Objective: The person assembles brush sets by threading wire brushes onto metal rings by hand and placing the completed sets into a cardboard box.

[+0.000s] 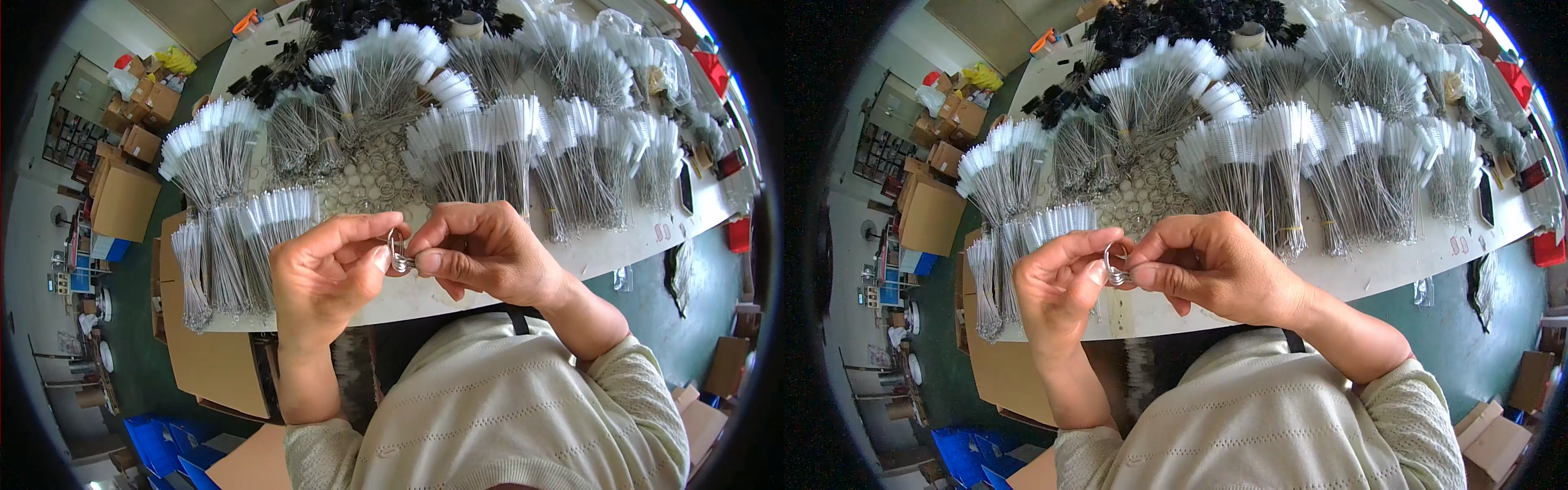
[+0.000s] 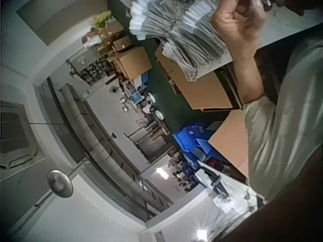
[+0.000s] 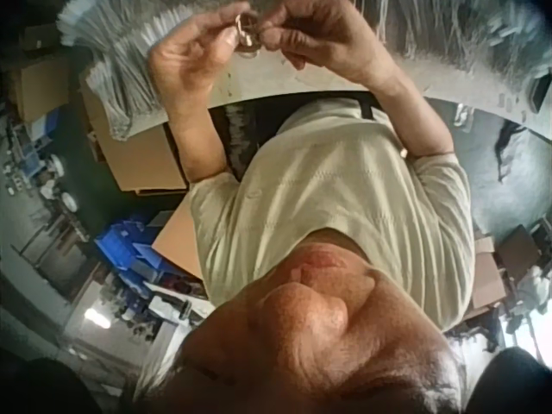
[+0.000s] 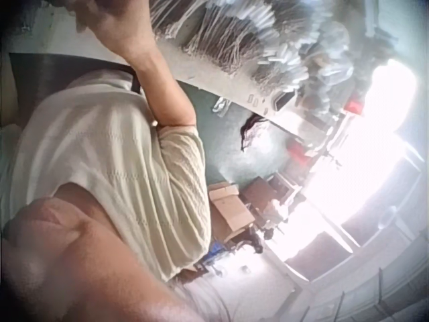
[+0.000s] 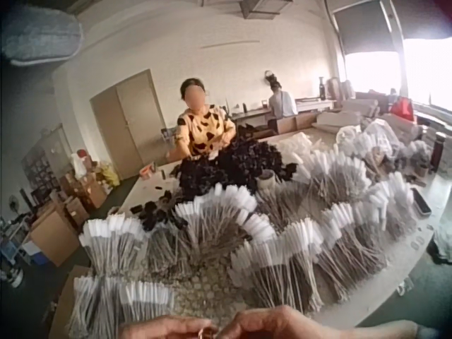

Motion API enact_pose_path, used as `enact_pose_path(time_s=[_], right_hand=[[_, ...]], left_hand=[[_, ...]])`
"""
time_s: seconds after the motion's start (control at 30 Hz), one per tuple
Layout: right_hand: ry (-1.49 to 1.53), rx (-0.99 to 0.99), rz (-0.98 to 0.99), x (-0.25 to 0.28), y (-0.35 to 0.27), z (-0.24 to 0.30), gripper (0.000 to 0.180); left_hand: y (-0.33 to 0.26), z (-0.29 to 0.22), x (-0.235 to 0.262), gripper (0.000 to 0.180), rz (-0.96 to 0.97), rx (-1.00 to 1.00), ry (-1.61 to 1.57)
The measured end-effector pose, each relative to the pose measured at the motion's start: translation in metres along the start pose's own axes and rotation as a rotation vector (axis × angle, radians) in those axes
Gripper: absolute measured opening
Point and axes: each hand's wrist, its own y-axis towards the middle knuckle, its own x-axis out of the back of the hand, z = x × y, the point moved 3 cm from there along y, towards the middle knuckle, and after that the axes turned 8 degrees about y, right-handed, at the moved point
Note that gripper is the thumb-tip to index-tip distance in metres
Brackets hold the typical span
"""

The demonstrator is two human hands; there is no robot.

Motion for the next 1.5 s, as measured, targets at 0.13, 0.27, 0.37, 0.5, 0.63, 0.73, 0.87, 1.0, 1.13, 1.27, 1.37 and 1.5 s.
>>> enact_pose_path(time_s=[0.13,0.27,0.37,0.5,0.63,0.73,0.87,1.0,1.13,1.27,1.37,1.5], right_hand=[[-0.393,0.107,-0.057,0.000,-0.002,-0.021,0.010],[-1.103,0.264,-0.055,0.012,-0.024,-0.094,0.011],[-1.301,0.298,0.052,0.017,-0.034,-0.137,0.012],[-1.422,0.492,0.188,0.009,-0.022,-0.146,0.018],[-1.331,0.592,0.170,0.020,-0.010,-0.146,0.021],[-1.070,0.503,0.035,0.026,-0.021,-0.107,0.021],[-1.273,0.519,-0.387,0.081,-0.001,-0.046,0.006],[-1.501,0.192,-0.613,0.118,0.023,-0.033,0.024],[-1.350,0.202,-0.638,0.122,0.022,-0.030,0.014],[-1.127,0.191,-0.656,0.126,0.018,-0.021,0.015],[-0.891,0.373,-0.786,0.123,0.008,-0.001,0.018],[-0.502,0.686,-0.872,0.167,-0.020,0.046,0.025]], left_hand=[[-0.006,0.018,0.009,0.024,0.157,0.177,0.144],[-0.018,0.071,0.046,0.026,0.203,0.237,0.740],[-0.023,0.094,0.134,0.018,-0.303,0.388,1.018],[-0.034,0.118,0.195,0.023,-0.377,0.526,1.403],[-0.049,0.147,0.206,0.020,-0.503,0.549,1.079],[-0.052,0.149,0.204,0.015,-0.572,0.533,0.901],[-0.059,0.140,0.210,0.016,-0.658,0.487,0.690],[-0.037,0.125,0.197,0.016,-0.662,0.324,0.728],[-0.021,0.071,0.206,0.019,-0.741,0.241,0.383],[-0.043,0.069,0.291,0.027,-0.823,0.415,1.058],[-0.062,0.138,0.319,0.036,-0.360,0.700,1.353],[-0.070,0.154,0.311,0.021,-0.356,0.562,1.154]])
